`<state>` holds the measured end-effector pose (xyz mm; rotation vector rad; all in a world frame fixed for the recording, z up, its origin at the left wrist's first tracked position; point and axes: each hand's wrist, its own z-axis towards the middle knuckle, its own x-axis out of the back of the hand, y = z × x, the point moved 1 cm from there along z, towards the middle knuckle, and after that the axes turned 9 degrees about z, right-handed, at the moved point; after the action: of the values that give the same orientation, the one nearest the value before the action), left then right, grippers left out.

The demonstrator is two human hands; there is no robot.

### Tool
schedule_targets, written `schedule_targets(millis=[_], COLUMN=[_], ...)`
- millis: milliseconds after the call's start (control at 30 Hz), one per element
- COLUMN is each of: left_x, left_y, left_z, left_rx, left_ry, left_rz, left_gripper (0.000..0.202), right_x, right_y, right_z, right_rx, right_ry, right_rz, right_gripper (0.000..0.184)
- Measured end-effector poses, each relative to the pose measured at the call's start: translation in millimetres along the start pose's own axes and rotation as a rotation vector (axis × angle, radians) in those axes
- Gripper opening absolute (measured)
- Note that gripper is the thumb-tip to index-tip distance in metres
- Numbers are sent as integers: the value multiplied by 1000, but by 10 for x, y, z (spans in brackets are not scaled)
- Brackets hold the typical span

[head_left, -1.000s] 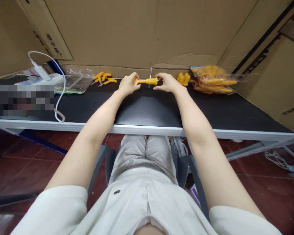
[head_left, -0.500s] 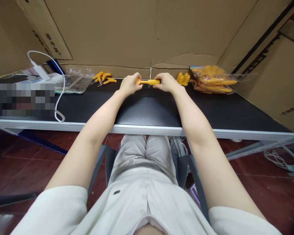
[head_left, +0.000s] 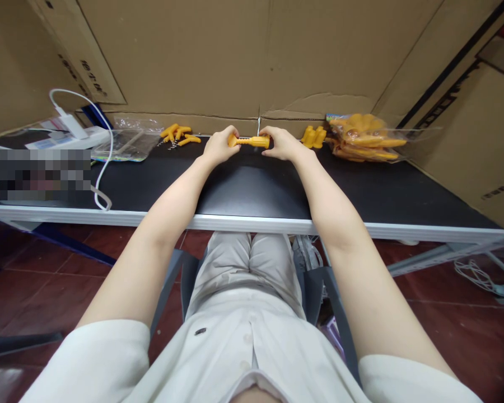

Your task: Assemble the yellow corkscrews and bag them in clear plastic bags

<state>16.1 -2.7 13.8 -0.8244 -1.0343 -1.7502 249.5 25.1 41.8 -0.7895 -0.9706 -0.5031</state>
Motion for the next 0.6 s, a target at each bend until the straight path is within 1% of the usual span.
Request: schedule_targets(millis=[67,133,200,233,333,467,500,600], left_x=[-32,-59,-79,-87,-102,-129,-139,-163], left_y=[-45,-83,-111,-120,-135,-154,-163,-191], left_z=[26,46,53,52,42,56,66,91], left_rx=[-2,-21,-34,-36,-41,-69,-76,-94], left_ry=[6,20,21,11,-40,-76,-81,-103], left_rz=[-25,-64,-95,-102,-94,-63,-56,-38], left_gripper=[60,75,86,88,84,76,75,70], right_x=[-21,-50,-77,-86,-86,-60,-55,-48], right_y=[-42,-50,2,53,274,607,676,807], right_z=[1,6,13,16,11,-34,-49,-90], right_rx=[11,9,-25,-52,-160,-390,-430,-469], right_ry=[-5,2,37,67,176,252,271,346], right_rz=[-17,-50,-80,-86,-71,-98,-104,-80], right_gripper=[63,55,49,48,51,53,53,55])
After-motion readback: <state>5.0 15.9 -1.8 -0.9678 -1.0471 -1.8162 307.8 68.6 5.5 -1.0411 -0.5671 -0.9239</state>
